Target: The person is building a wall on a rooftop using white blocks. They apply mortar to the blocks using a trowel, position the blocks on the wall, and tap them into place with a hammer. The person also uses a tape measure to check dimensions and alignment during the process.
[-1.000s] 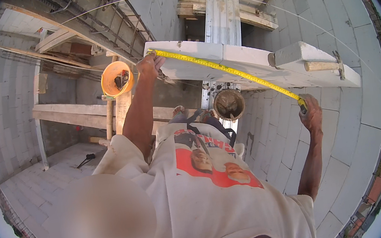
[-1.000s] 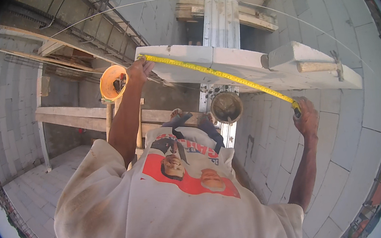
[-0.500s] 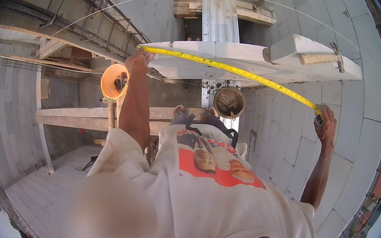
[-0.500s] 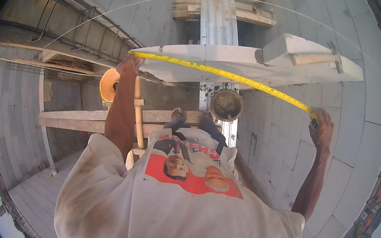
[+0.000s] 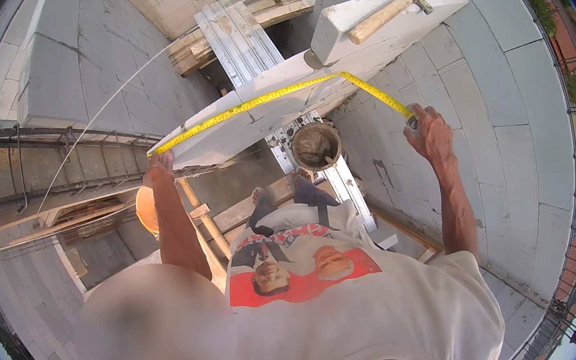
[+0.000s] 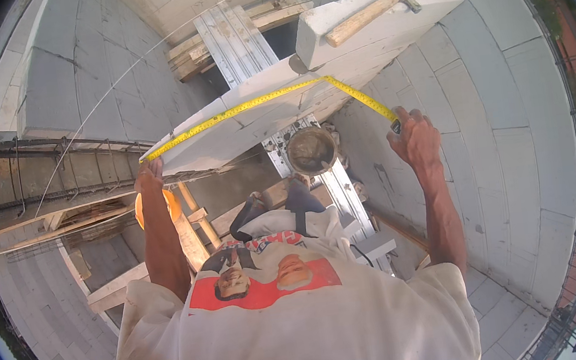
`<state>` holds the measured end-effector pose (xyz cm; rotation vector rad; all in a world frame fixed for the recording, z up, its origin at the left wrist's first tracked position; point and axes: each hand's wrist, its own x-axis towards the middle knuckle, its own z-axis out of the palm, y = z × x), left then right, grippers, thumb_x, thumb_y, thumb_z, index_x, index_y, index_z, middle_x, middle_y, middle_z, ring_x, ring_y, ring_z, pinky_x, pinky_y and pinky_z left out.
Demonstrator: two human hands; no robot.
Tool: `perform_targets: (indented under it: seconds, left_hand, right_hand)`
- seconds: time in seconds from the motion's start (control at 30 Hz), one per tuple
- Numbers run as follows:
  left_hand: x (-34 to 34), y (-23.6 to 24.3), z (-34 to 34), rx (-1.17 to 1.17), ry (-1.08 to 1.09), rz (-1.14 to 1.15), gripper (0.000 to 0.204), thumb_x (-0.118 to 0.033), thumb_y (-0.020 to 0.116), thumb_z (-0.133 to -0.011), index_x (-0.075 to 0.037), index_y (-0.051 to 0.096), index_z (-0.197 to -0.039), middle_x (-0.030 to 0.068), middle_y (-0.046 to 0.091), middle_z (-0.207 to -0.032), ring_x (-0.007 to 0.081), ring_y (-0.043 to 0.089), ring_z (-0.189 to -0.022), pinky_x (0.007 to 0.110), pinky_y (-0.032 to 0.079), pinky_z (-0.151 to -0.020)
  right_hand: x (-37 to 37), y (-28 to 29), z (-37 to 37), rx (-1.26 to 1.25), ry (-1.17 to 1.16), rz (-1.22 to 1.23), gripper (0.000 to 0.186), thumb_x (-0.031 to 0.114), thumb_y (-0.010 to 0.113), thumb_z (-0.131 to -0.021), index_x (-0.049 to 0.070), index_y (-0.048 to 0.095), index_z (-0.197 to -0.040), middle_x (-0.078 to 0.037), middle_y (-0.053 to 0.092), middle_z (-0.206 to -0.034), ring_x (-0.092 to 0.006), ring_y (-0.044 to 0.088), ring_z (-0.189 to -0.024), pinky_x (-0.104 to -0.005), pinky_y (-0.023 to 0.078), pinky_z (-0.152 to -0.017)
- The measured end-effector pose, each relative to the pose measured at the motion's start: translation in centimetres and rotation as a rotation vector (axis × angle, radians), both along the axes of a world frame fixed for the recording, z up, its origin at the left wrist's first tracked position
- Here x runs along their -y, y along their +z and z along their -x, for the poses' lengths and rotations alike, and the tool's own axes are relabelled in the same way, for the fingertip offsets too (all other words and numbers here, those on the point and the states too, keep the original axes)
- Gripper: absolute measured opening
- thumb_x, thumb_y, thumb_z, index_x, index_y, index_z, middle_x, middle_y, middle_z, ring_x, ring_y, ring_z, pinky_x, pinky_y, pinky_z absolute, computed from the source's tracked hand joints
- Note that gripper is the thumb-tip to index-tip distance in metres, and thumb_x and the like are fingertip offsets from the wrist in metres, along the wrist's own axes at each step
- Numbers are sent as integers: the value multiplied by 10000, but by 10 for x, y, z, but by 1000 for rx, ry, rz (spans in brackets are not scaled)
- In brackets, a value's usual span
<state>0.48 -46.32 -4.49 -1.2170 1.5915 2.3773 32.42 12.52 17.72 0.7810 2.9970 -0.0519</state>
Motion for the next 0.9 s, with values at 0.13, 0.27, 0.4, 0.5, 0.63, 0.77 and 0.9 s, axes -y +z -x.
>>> perform_targets:
  seconds: [0.13,0.27,0.4,0.5,0.63,0.77,0.9]
  left_hand:
    - [6,0,6,30,6,-46,329,-132,593,-1065,121,560,-1273,245,678,-1248,357,738,-1093,360,681,-890]
    - [5,6,7,40,-37,-12,348,-115,590,-1061,112,548,-1321,243,665,-1284,385,714,-1154,395,664,-940]
    - [-2,12,8,76,-27,34,329,-108,590,-1060,119,566,-1297,251,678,-1263,386,719,-1145,405,664,-936]
    - [-4,14,6,70,-40,26,333,-107,597,-1056,130,568,-1289,262,680,-1265,391,727,-1124,411,667,-927]
    - [3,11,7,60,-45,-20,339,-104,613,-1046,142,571,-1277,265,697,-1236,394,741,-1090,416,674,-907]
    - [-4,13,7,63,-44,19,352,-107,623,-1039,147,570,-1276,265,704,-1227,392,742,-1090,430,679,-889]
    - [-6,16,8,86,-24,12,359,-103,633,-1031,129,572,-1298,258,703,-1239,387,744,-1088,437,681,-880]
  right_hand:
    - [20,-24,18,8,-74,24,528,276,819,-791,139,683,-1282,-182,687,-1021,-387,725,-948,-511,617,-744]
    - [32,-39,32,-1,-114,29,524,300,821,-791,145,682,-1272,-184,690,-1032,-392,728,-974,-508,620,-749]
    - [39,-36,38,36,-152,40,546,319,823,-787,157,670,-1285,-187,695,-1080,-390,726,-1004,-508,624,-767]
    - [39,-39,32,71,-180,17,556,305,813,-791,164,658,-1306,-187,701,-1103,-393,728,-1003,-509,626,-788]
    - [45,-37,29,74,-219,33,555,299,792,-803,164,652,-1322,-184,705,-1111,-398,729,-1016,-506,627,-804]
    - [45,-46,34,75,-242,37,555,319,778,-819,164,648,-1337,-188,707,-1108,-399,731,-1025,-501,628,-806]
    - [46,-56,44,47,-236,20,539,335,762,-839,153,649,-1334,-194,710,-1117,-396,733,-1029,-498,628,-806]
